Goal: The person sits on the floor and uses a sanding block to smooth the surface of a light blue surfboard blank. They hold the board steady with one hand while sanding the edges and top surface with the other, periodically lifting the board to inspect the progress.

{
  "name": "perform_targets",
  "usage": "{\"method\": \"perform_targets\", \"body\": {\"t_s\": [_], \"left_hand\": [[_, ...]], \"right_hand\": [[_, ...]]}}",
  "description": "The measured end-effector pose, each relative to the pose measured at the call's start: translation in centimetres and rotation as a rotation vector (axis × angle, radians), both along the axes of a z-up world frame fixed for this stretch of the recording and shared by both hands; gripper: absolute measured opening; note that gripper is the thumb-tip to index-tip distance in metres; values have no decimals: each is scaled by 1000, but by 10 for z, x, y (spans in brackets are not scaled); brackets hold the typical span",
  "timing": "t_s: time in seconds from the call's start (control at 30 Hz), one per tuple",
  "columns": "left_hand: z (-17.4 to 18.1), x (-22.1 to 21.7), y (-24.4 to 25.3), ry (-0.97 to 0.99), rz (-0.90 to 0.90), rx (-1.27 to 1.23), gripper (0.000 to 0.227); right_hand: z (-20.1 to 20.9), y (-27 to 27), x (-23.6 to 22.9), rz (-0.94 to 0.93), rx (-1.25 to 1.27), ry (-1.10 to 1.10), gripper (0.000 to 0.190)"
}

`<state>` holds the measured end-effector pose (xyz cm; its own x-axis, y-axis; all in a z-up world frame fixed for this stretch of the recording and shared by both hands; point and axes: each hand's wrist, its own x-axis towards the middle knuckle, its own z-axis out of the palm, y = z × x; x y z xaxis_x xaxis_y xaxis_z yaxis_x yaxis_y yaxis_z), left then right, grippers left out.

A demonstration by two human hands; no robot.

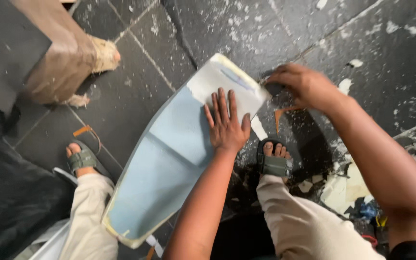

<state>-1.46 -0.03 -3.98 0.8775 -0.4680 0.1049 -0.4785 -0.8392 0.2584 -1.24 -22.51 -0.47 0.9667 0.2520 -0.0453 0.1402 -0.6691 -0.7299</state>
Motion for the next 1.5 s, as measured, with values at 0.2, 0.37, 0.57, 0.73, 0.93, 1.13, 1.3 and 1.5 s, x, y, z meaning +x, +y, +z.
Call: {"method": "perform_targets", "body": {"t_s": [0.2, 0.37, 0.57, 0.73, 0.93, 1.13, 1.3, 1.5], "left_hand": [[-6, -2, 0, 57, 15, -14, 69], [-3, -1, -1, 65, 8, 42, 66], [-3, 0, 0, 87, -8, 51, 65], [-1, -2, -3, 80, -9, 98, 67], [-3, 1, -4, -20, 3, 14, 65], [-2, -1, -5, -41, -9, 21, 67], [1, 1, -5, -60, -7, 23, 65], [0, -2, -5, -80, -3, 7, 66]], "right_hand": [[29, 11, 1, -23, -9, 27, 35], [-5, 7, -4, -67, -61, 16, 38], [10, 10, -28, -67, -92, 153, 39], [3, 11, -25, -151, -123, 39, 41], [-21, -13, -7, -141, -152, 60, 47], [-12, -16, -1, 7, -15, 185, 63], [14, 11, 5, 34, 86, 43, 42], [21, 3, 1, -34, 22, 108, 43]]}}
